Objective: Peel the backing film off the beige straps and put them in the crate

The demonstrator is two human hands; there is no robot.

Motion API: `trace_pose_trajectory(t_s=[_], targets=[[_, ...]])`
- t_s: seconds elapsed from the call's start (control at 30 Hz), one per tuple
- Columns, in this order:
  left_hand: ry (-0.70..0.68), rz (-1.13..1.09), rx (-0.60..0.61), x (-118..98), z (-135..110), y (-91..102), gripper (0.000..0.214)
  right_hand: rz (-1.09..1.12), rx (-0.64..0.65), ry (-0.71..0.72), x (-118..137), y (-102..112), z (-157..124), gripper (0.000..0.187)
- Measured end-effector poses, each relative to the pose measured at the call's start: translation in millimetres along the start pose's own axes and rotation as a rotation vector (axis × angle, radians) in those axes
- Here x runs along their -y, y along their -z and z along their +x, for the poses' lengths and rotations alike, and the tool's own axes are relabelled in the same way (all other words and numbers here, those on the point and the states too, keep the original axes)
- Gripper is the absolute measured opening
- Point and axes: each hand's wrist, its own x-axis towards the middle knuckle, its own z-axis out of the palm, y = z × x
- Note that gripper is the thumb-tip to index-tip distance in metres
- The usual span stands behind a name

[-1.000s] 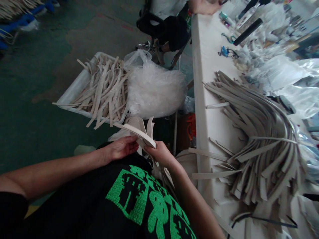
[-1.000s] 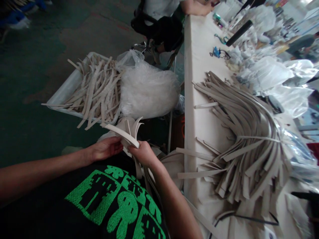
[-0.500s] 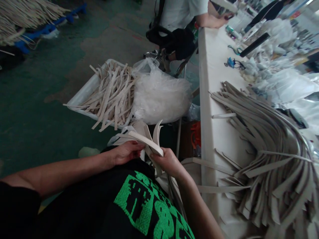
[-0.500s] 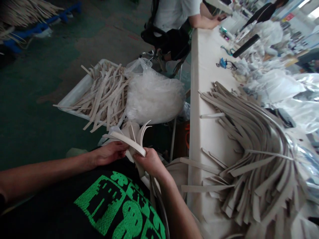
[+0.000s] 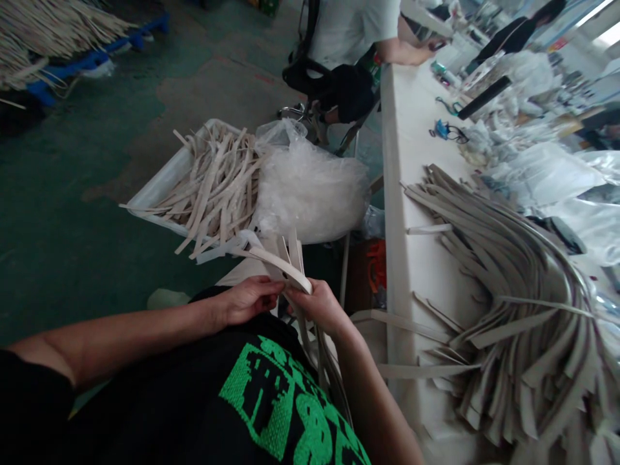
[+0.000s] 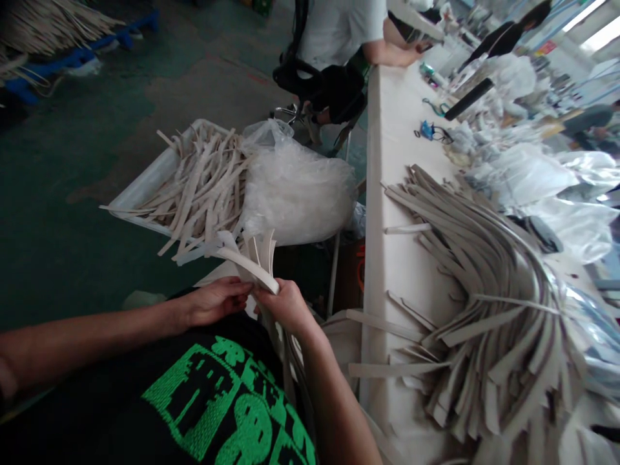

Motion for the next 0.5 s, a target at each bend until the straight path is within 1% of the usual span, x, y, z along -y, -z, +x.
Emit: trace_pose_trajectory(t_s=[0.07, 0.13, 0.3, 0.37, 0.5], targets=[[-0.036, -0.008, -0.036, -5, 2, 0.5, 0.025, 0.018, 0.004, 0.004, -2, 3, -1, 0.024], [-0.045, -0.001, -0.051, -7, 2, 1.5, 0.025, 0.022, -0.006, 0.007, -5, 5, -4, 0.025], [-0.017, 0.026, 0.001, -1, -2, -3.4, 0.023, 0.018, -0.078, -0.004, 4, -1, -2, 0.017], [-0.047, 0.028, -0.008, -4, -1, -4.6, 0.024, 0.036, -0.074, -0.021, 6, -2, 0, 0.017], [-0.096, 0.04, -0.052, -11, 1, -3.9, 0.029, 0.027, -0.077, -0.022, 2, 1, -1, 0.018]])
